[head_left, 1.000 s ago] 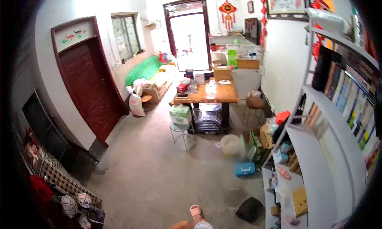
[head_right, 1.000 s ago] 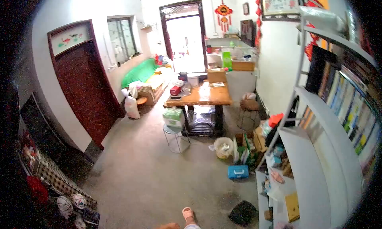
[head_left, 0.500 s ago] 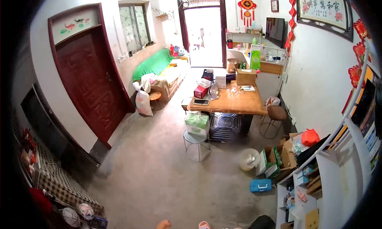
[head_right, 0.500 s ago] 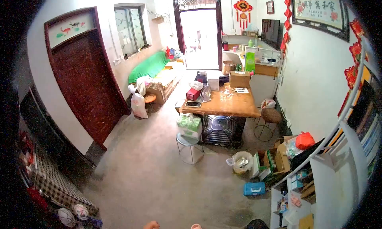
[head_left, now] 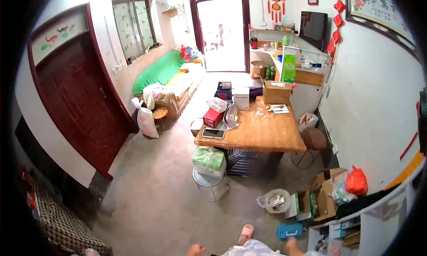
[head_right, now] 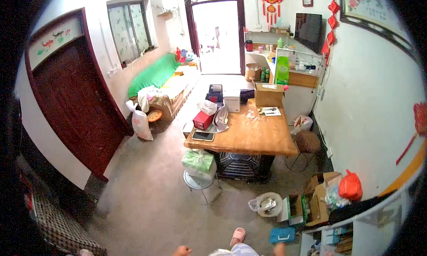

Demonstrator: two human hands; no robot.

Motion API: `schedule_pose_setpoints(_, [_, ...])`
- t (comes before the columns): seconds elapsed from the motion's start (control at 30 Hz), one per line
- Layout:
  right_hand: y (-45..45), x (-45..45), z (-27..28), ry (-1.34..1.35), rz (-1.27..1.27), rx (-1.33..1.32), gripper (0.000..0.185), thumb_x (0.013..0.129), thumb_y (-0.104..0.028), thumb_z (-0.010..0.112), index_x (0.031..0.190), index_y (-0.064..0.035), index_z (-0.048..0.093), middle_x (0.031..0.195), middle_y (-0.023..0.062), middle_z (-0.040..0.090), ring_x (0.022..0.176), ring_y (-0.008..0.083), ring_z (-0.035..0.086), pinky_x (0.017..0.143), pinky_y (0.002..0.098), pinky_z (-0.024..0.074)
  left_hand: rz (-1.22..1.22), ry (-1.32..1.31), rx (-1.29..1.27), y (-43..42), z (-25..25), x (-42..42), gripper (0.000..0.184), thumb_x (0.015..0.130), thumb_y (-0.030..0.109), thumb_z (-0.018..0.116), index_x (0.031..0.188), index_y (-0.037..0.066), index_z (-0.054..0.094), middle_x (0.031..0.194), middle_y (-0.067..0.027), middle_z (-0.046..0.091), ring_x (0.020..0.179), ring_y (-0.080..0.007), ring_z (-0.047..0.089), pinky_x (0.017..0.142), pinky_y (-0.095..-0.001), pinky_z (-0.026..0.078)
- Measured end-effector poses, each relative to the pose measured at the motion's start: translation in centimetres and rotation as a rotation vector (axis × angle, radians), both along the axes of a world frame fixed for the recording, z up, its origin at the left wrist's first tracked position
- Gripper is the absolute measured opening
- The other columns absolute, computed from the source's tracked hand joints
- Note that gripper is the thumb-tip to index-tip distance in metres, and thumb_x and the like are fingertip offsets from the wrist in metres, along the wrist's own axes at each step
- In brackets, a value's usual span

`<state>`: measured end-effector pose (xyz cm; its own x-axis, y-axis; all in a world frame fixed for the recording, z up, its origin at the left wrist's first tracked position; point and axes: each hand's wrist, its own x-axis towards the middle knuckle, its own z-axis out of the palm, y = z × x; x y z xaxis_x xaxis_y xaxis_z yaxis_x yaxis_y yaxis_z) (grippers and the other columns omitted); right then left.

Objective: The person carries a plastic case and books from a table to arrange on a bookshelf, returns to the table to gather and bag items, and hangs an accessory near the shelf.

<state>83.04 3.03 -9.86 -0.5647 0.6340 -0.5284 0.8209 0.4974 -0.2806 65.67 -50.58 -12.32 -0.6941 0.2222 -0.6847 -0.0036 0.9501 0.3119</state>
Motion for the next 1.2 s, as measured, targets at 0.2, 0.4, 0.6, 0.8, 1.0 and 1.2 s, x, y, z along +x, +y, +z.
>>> schedule_pose_setpoints(0.2, [11.4,-41.9,19.7,0.74,0.225,0.114,0.033,0.081,-0.029,0.049,0.076,0.0022,0.059,0.079,0.0208,0.059,0.077,0.0361,0.056,0.065,0.0426,0.0428,0.345,0.567,0.457,8.8,9.4,-12.5,0.024,0.07,0.025,0.057,0.089,0.013,0.065,0.085,-0.0111,0.064,0.08,-0.0287,0.061,0.073,-0.0388,0.048])
schedule_pose_setpoints(0.4, [6.5,-57.2,27.6,0.716,0.453,-0.077,0.03,0.072,-0.035,0.065,0.075,-0.0057,0.064,0.065,0.0102,0.062,0.061,0.0204,0.06,0.058,0.0344,0.0466,0.191,0.138,-0.072,9.1,12.7,-21.7,0.016,0.065,0.016,0.065,0.079,0.008,0.067,0.079,-0.0152,0.064,0.075,-0.0236,0.063,0.068,-0.0344,0.049])
schedule_pose_setpoints(0.6, [4.1,-50.2,18.3,0.957,0.11,-0.557,0.022,0.072,-0.011,0.063,0.094,-0.0072,0.061,0.062,0.0061,0.058,0.056,0.0151,0.056,0.054,0.0286,0.0458,0.413,0.263,-0.055,3.8,8.1,-38.1,0.015,0.061,0.012,0.067,0.075,0.008,0.066,0.066,-0.0176,0.06,0.064,-0.0195,0.06,0.058,-0.0327,0.05])
schedule_pose_setpoints(0.8, [6.6,-35.0,8.4,0.485,-0.577,-0.131,0.027,0.078,-0.028,0.06,0.068,-0.0024,0.061,0.059,0.0081,0.057,0.05,0.0193,0.055,0.044,0.0318,0.0457,0.49,0.47,0.181,12.4,15.8,-55.6,0.023,0.069,0.019,0.058,0.06,-0.002,0.054,0.051,-0.0167,0.049,0.048,-0.0196,0.05,0.047,-0.0376,0.038])
schedule_pose_setpoints(1.0, [10.6,-43.7,4.7,0.505,-0.554,-0.258,0.023,0.083,-0.021,0.055,0.083,0.0018,0.056,0.066,0.0106,0.057,0.051,0.0192,0.054,0.043,0.0309,0.0456,0.622,0.747,0.828,23.8,13.8,-70.2,0.027,0.066,0.012,0.061,0.089,-0.001,0.053,0.082,-0.0148,0.054,0.074,-0.0238,0.055,0.064,-0.0335,0.045])
schedule_pose_setpoints(1.2, [9.6,-78.2,9.2,0.69,-0.024,-0.384,0.059,0.071,-0.028,0.069,0.116,0.0009,0.044,0.109,0.0182,0.053,0.101,0.0275,0.052,0.086,0.0371,0.0416,0.465,0.689,0.581,33.3,19.1,-80.3,0.052,0.07,0.025,0.064,0.114,0.004,0.046,0.109,-0.0156,0.052,0.104,-0.0308,0.048,0.089,-0.0387,0.038])
